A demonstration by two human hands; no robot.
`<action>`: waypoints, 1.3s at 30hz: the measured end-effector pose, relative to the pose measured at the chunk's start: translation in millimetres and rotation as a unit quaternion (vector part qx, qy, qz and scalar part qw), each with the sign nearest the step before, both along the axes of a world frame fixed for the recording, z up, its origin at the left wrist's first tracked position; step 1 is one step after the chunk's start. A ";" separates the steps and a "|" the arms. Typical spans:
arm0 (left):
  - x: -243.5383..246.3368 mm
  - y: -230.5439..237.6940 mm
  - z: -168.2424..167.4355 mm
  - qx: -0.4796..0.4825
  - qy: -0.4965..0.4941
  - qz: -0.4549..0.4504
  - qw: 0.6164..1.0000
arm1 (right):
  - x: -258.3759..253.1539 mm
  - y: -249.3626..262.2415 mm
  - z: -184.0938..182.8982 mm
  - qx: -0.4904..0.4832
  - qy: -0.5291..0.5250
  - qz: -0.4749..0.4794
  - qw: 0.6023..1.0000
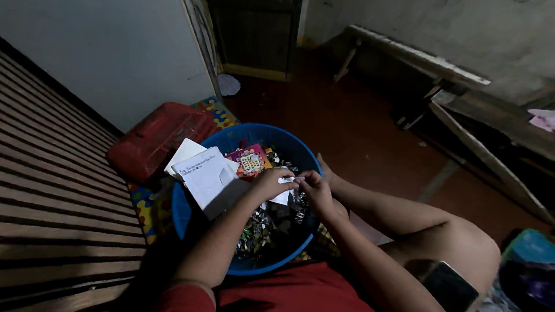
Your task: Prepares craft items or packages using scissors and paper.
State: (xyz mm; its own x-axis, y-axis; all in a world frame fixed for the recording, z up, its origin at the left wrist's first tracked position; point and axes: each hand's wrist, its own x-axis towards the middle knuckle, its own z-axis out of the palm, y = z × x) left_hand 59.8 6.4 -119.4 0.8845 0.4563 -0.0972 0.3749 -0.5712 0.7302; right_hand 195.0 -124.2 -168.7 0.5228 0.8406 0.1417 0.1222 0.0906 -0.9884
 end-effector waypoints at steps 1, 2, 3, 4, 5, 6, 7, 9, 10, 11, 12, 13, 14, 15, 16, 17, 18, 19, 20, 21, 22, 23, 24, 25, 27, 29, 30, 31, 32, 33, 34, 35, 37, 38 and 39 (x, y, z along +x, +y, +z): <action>1.7 -2.8 0.0 0.011 -0.007 0.009 1.000 | 0.7 0.0 -1.2 0.003 0.004 0.005 1.000; 2.5 -3.4 -0.1 0.014 -0.012 0.015 1.000 | 1.7 0.4 -3.6 0.012 0.004 0.010 1.000; 2.7 -2.2 -0.3 0.011 -0.013 0.013 1.000 | 2.8 0.8 -6.1 0.024 0.001 0.016 1.000; 2.6 -0.4 -0.4 0.007 -0.014 0.007 1.000 | 3.8 1.0 -8.0 0.035 -0.003 0.021 0.999; 2.5 1.0 0.0 0.000 -0.014 0.005 1.000 | 4.4 0.9 -8.5 0.045 -0.004 0.023 0.999; 2.3 2.2 0.6 -0.008 -0.014 0.009 1.000 | 4.8 0.6 -8.3 0.052 0.003 0.022 0.998; 1.8 3.9 1.6 -0.017 -0.011 0.019 1.000 | 5.0 0.2 -7.8 0.056 0.015 0.018 0.998; -1.5 10.8 1.9 -0.030 -0.015 0.047 0.998 | 5.8 -0.7 -6.6 0.070 0.046 0.010 0.996; -3.6 15.6 0.1 -0.034 -0.025 0.059 0.997 | 6.4 -0.8 -6.8 0.073 0.050 0.011 0.996; -5.4 19.9 -0.7 -0.038 -0.030 0.068 0.996 | 6.7 -0.3 -7.5 0.070 0.042 0.014 0.997; -6.6 23.0 -1.6 -0.040 -0.035 0.074 0.996 | 6.6 0.5 -8.4 0.059 0.024 0.018 0.998; -7.2 23.7 -1.2 -0.043 -0.035 0.077 0.996 | 6.0 0.8 -7.8 0.033 -0.001 0.024 0.999; -7.0 22.5 -0.4 -0.044 -0.033 0.077 0.996 | 5.5 0.9 -5.6 0.000 -0.025 0.037 0.999; -6.0 19.8 0.2 -0.045 -0.031 0.073 0.996 | 5.2 1.1 -2.4 -0.031 -0.039 0.055 0.997; -4.6 17.0 -0.7 -0.045 -0.029 0.065 0.996 | 5.1 1.9 -0.8 -0.049 -0.044 0.069 0.995; -3.1 13.9 -1.8 -0.043 -0.028 0.055 0.997 | 5.0 2.9 -1.3 -0.050 -0.042 0.075 0.995; -1.7 10.9 -3.2 -0.042 -0.026 0.042 0.998 | 4.6 3.5 -2.8 -0.041 -0.039 0.074 0.996; -0.4 8.0 -4.0 -0.043 -0.022 0.030 0.998 | 3.7 3.3 -3.8 -0.030 -0.037 0.067 0.997; 0.7 5.1 -4.0 -0.049 -0.020 0.021 0.998 | 2.8 2.6 -3.8 -0.022 -0.034 0.057 0.998; 1.5 2.4 -3.1 -0.060 -0.019 0.015 0.998 | 2.2 1.5 -2.9 -0.019 -0.028 0.046 0.998; 1.9 0.5 -1.3 -0.073 -0.017 0.013 0.997 | 1.9 0.6 -2.1 -0.017 -0.022 0.037 0.999; 2.0 -0.7 0.6 -0.086 -0.015 0.016 0.996 | 1.8 0.0 -1.9 -0.012 -0.017 0.028 0.999; 1.8 -0.8 3.0 -0.096 -0.011 0.026 0.995 | 2.1 -0.1 -2.4 -0.001 -0.009 0.020 1.000; 1.3 0.1 4.6 -0.102 -0.008 0.038 0.994 | 2.5 -0.1 -3.2 0.016 0.000 0.013 1.000; -1.6 4.1 6.5 -0.100 -0.003 0.056 0.993 | 2.9 -0.5 -3.5 0.041 0.025 -0.003 0.999; -4.9 9.3 7.4 -0.085 0.013 0.043 0.995 | 2.4 -1.5 -1.9 0.051 0.048 -0.016 0.997; -5.6 11.0 7.3 -0.080 0.020 0.032 0.996 | 2.4 -1.6 -1.6 0.052 0.053 -0.018 0.997; -5.4 11.3 6.4 -0.079 0.021 0.026 0.996 | 2.4 -1.3 -1.9 0.053 0.055 -0.018 0.997; -4.6 9.9 5.3 -0.078 0.017 0.024 0.997 | 2.7 -0.8 -2.6 0.055 0.055 -0.016 0.997; -3.2 8.0 4.4 -0.073 0.015 0.022 0.997 | 3.1 -0.3 -3.5 0.056 0.054 -0.014 0.997; -2.0 5.8 4.5 -0.066 0.019 0.016 0.997 | 3.5 -0.1 -4.3 0.054 0.052 -0.009 0.997; -0.8 3.8 4.8 -0.059 0.020 0.010 0.998 | 3.7 -0.1 -4.7 0.049 0.048 -0.001 0.998; 0.5 1.2 5.2 -0.045 0.014 0.003 0.999 | 3.8 -0.4 -5.0 0.036 0.038 0.021 0.998; 0.6 0.5 5.5 -0.044 0.012 0.001 0.999 | 3.7 -0.6 -5.2 0.033 0.027 0.030 0.999; 0.5 0.3 5.2 -0.043 0.010 0.001 0.999 | 3.3 -0.7 -5.3 0.035 0.017 0.033 0.999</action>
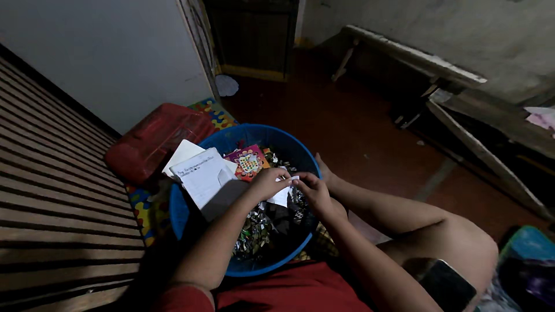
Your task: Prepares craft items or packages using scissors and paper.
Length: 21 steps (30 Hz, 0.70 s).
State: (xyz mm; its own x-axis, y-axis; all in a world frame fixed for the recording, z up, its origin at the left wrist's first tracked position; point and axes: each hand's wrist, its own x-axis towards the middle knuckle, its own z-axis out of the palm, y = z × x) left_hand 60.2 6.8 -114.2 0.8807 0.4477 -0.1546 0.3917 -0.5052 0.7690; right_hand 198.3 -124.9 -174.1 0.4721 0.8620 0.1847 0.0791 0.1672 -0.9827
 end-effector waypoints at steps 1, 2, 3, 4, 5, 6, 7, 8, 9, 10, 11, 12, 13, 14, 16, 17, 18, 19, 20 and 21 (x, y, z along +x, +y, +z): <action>0.0 0.1 -0.2 -0.001 -0.001 -0.002 1.000 | 0.1 0.0 -0.7 0.008 -0.010 0.000 1.000; 0.1 0.4 -0.4 -0.005 -0.002 -0.004 1.000 | 0.5 -0.1 -1.7 0.018 -0.019 -0.001 1.000; 0.2 0.7 -0.7 -0.013 -0.007 -0.005 1.000 | 1.0 -0.1 -2.8 0.029 -0.023 -0.002 0.999; 0.3 0.7 -0.8 -0.023 -0.012 -0.004 1.000 | 1.5 0.2 -4.7 0.042 -0.023 -0.003 0.999; 0.4 0.7 -1.1 -0.033 -0.018 -0.003 0.999 | 2.0 0.5 -6.6 0.055 -0.022 -0.003 0.998; 0.3 0.8 -1.5 -0.045 -0.024 -0.002 0.999 | 2.5 0.7 -8.0 0.064 -0.022 -0.004 0.998; 0.3 1.3 -2.6 -0.056 -0.031 -0.002 0.998 | 3.0 0.9 -9.0 0.070 -0.023 -0.005 0.997; 0.3 2.1 -3.9 -0.069 -0.038 -0.003 0.997 | 3.3 1.2 -9.6 0.073 -0.024 -0.003 0.997; 0.2 2.7 -4.6 -0.085 -0.042 -0.003 0.996 | 3.5 1.5 -10.1 0.075 -0.024 -0.002 0.997; 0.1 3.2 -5.1 -0.099 -0.043 0.001 0.994 | 3.6 1.5 -10.2 0.077 -0.023 0.000 0.997; 0.2 3.3 -5.2 -0.111 -0.042 0.008 0.993 | 3.9 1.2 -9.8 0.080 -0.020 0.001 0.997; 0.4 3.6 -5.1 -0.119 -0.042 0.023 0.992 | 4.1 0.7 -9.1 0.085 -0.010 0.000 0.996; 0.2 5.4 -5.8 -0.121 -0.043 0.045 0.991 | 4.2 -0.3 -8.0 0.095 0.005 -0.002 0.996; -0.9 9.9 -9.0 -0.119 -0.047 0.068 0.989 | 4.6 -1.5 -7.0 0.103 0.023 -0.006 0.994; -6.7 22.9 -16.4 -0.119 -0.048 0.085 0.988 | 6.1 -2.7 -7.0 0.102 0.032 0.000 0.994; -9.8 27.0 -16.5 -0.121 -0.041 0.085 0.988 | 6.0 -2.3 -6.3 0.087 0.016 0.004 0.996; -11.6 29.0 -14.6 -0.120 -0.032 0.082 0.989 | 4.8 -1.9 -4.0 0.057 -0.011 0.006 0.998; -12.3 29.3 -12.3 -0.115 -0.019 0.076 0.990 | 2.6 -1.8 -0.2 0.016 -0.038 0.009 0.999; -11.8 28.4 -10.2 -0.100 -0.003 0.068 0.993 | 0.6 -1.6 3.7 -0.025 -0.058 0.012 0.998; -10.5 26.6 -8.9 -0.072 0.014 0.060 0.995 | -0.5 -1.3 5.8 -0.053 -0.074 0.011 0.996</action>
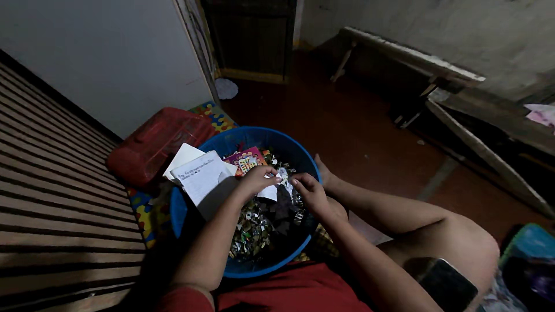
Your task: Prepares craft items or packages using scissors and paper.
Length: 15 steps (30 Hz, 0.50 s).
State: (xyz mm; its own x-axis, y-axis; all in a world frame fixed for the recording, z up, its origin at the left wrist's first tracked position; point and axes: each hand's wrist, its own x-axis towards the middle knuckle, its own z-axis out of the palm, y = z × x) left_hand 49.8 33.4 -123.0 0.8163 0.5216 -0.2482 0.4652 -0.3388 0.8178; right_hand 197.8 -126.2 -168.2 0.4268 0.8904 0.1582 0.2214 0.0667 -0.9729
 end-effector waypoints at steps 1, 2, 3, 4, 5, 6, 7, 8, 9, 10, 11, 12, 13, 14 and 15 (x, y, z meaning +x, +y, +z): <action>1.6 -2.0 0.6 0.035 0.019 -0.006 0.999 | -0.4 0.6 -0.4 -0.011 -0.017 -0.007 1.000; 3.3 -4.4 1.3 0.064 0.039 -0.009 0.997 | -0.2 1.6 -2.4 -0.012 -0.032 -0.016 0.999; 4.5 -7.4 3.6 0.079 0.058 -0.014 0.995 | -0.2 2.1 -3.3 -0.014 -0.039 -0.022 0.999; 5.5 -10.2 5.4 0.085 0.073 -0.021 0.994 | -0.2 2.2 -3.6 -0.019 -0.043 -0.023 0.999; 6.4 -13.3 6.8 0.086 0.081 -0.025 0.993 | -0.1 2.1 -3.3 -0.027 -0.045 -0.018 0.998; 7.4 -16.3 6.5 0.090 0.082 -0.027 0.992 | 0.0 2.3 -2.8 -0.039 -0.045 -0.008 0.998; 8.6 -19.1 4.9 0.092 0.076 -0.028 0.992 | -0.1 2.9 -2.6 -0.049 -0.042 0.001 0.998; 9.9 -21.1 4.0 0.093 0.071 -0.030 0.993 | -0.2 3.7 -2.7 -0.057 -0.038 0.008 0.998; 11.1 -23.4 4.8 0.089 0.063 -0.031 0.994 | -0.1 4.4 -2.8 -0.060 -0.032 0.016 0.998; 12.0 -25.4 6.6 0.083 0.051 -0.030 0.995 | 0.0 5.0 -2.9 -0.060 -0.024 0.027 0.998; 12.3 -26.7 7.5 0.079 0.034 -0.029 0.996 | 0.1 5.5 -2.7 -0.059 -0.019 0.040 0.997; 12.2 -27.9 7.6 0.075 0.011 -0.026 0.997 | 0.0 5.3 -1.9 -0.059 -0.013 0.051 0.997; 12.0 -28.9 7.5 0.075 -0.002 -0.024 0.997 | -0.6 4.7 -0.7 -0.058 -0.006 0.057 0.997; 12.0 -29.7 6.5 0.073 -0.010 -0.021 0.997 | -0.9 4.1 0.0 -0.055 0.007 0.057 0.997; 12.2 -30.4 5.1 0.069 -0.022 -0.019 0.997 | -0.8 3.6 0.2 -0.046 0.026 0.055 0.997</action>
State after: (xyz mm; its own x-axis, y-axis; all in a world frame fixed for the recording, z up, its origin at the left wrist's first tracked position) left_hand 62.0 3.0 -117.9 0.8445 0.5173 -0.1388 0.4142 -0.4664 0.7816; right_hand 197.1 -122.6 -168.0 0.3316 0.9419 0.0539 0.1665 -0.0022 -0.9860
